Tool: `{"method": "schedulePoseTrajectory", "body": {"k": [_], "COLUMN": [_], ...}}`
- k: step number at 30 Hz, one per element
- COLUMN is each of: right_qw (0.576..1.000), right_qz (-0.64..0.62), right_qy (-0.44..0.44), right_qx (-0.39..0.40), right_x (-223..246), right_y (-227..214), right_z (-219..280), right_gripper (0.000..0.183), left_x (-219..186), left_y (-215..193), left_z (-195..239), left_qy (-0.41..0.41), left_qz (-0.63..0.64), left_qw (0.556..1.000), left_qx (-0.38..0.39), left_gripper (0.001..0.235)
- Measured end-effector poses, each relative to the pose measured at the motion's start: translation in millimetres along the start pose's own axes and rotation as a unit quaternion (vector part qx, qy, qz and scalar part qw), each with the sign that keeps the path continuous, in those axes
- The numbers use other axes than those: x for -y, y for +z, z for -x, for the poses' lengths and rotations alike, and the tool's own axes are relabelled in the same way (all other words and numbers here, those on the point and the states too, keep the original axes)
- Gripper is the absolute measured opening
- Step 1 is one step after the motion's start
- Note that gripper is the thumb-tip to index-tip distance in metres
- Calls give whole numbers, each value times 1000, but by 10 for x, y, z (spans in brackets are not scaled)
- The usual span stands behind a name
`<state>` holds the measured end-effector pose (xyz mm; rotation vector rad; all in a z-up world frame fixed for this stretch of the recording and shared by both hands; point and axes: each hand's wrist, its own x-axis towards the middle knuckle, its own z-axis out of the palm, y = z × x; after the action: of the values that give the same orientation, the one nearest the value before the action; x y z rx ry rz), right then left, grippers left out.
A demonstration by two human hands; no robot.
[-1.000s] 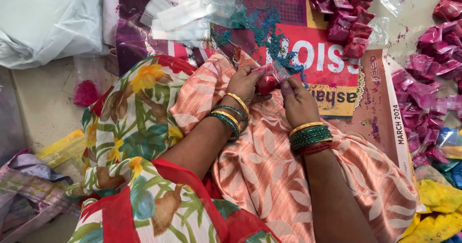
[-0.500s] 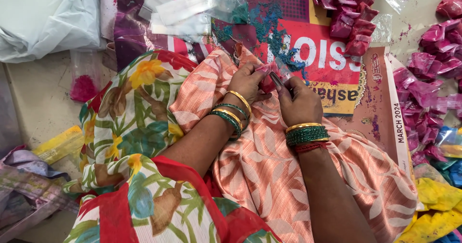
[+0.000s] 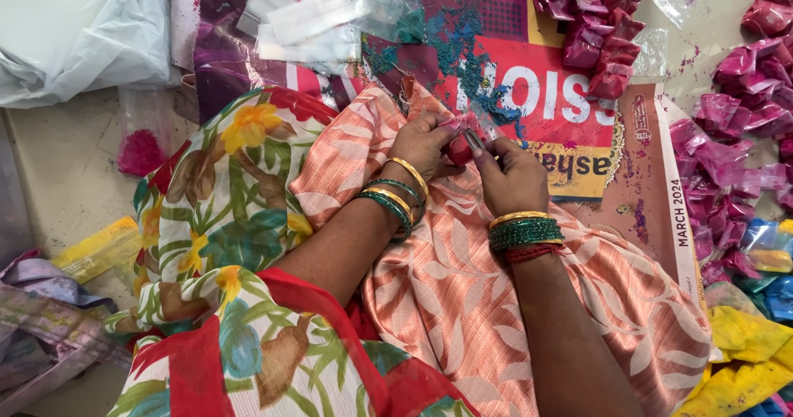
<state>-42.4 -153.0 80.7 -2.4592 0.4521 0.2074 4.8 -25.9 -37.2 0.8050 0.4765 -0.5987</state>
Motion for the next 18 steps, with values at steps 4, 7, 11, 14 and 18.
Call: {"method": "schedulePoseTrajectory", "body": {"k": [4, 7, 11, 14, 18], "right_qw": [998, 989, 985, 984, 977], "right_qz": [-47, -137, -159, -170, -207], "right_qy": [-26, 18, 40, 20, -15], "right_qx": [21, 60, 59, 49, 54], "right_x": [-227, -238, -228, -279, -313], "right_y": [89, 101, 153, 187, 227], "right_z": [-111, -150, -132, -118, -96], "right_gripper": [27, 24, 21, 20, 21], "left_x": [-33, -38, -99, -164, -173], "left_y": [-16, -37, -28, 11, 6], "left_z": [38, 37, 128, 237, 285], "left_qy": [0, -7, -8, -7, 7], "left_qz": [-5, -7, -19, -28, -23], "left_qw": [1000, 1000, 999, 999, 999], "left_qx": [8, 20, 25, 27, 31], "left_gripper": [29, 27, 24, 24, 24]}}
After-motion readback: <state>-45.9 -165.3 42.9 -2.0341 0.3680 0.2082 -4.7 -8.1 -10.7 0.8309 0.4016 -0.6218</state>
